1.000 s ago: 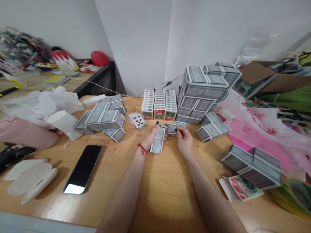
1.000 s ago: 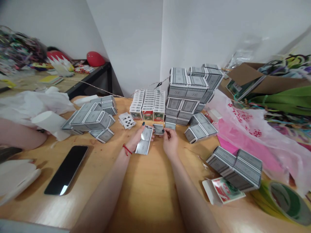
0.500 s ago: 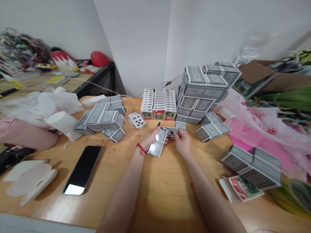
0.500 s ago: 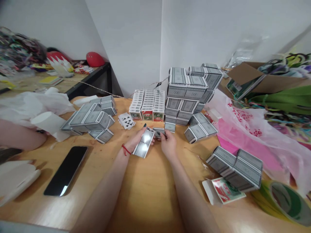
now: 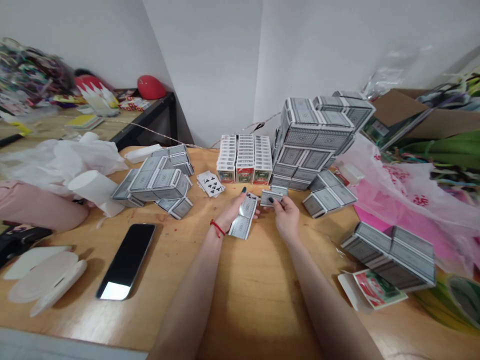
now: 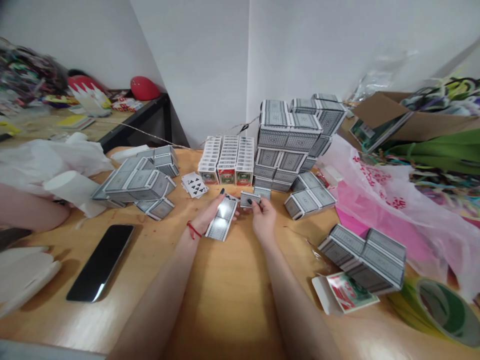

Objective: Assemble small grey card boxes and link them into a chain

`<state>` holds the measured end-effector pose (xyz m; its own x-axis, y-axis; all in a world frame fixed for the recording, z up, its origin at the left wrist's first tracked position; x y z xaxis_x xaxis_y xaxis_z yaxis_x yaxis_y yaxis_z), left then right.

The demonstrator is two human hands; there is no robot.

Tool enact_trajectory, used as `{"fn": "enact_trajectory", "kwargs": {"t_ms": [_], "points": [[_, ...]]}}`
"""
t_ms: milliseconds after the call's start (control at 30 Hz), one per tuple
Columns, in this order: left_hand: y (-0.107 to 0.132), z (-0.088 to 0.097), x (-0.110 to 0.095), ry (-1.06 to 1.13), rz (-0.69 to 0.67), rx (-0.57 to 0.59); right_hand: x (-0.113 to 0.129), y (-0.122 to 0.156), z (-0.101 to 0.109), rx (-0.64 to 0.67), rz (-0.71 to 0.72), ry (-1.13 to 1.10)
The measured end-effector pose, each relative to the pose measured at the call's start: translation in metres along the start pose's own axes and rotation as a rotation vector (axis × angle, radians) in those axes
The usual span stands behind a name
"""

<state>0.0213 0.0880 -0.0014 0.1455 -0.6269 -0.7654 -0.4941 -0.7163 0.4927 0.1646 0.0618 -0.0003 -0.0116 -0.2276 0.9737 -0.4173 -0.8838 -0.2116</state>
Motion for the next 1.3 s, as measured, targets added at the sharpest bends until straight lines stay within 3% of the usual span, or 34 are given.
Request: {"fn": "enact_trajectory", "kwargs": {"t_ms": [267, 733, 1133, 1300], "points": [[0.002, -0.001, -0.002, -0.032, -0.014, -0.013, 0.002, 0.0, -0.001, 0.002, 0.021, -0.103], [0.0, -0.007, 0.0, -0.161, -0.038, 0.0, 0.012, 0.005, -0.011, 0.125, 0.119, 0.053], [-0.005, -0.006, 0.011, -0.167, 0.016, 0.091, 0.02, 0.014, -0.017, 0.144, 0.16, 0.068], [-0.002, -0.007, 0.009, -0.207, 0.044, 0.048, 0.028, 0.015, -0.014, 0.11, 0.23, 0.151]]}}
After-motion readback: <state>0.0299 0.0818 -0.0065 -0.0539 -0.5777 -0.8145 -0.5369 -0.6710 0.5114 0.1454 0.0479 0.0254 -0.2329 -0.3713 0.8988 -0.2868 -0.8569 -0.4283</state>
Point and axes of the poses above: each hand's wrist, its own y-axis away from the middle knuckle, its own z-axis out of the back of the hand, x = y × z, the point moved 6 cm from there along -y, towards the middle knuckle, and after that the axes turned 7 degrees about z, right-handed, at the moved point
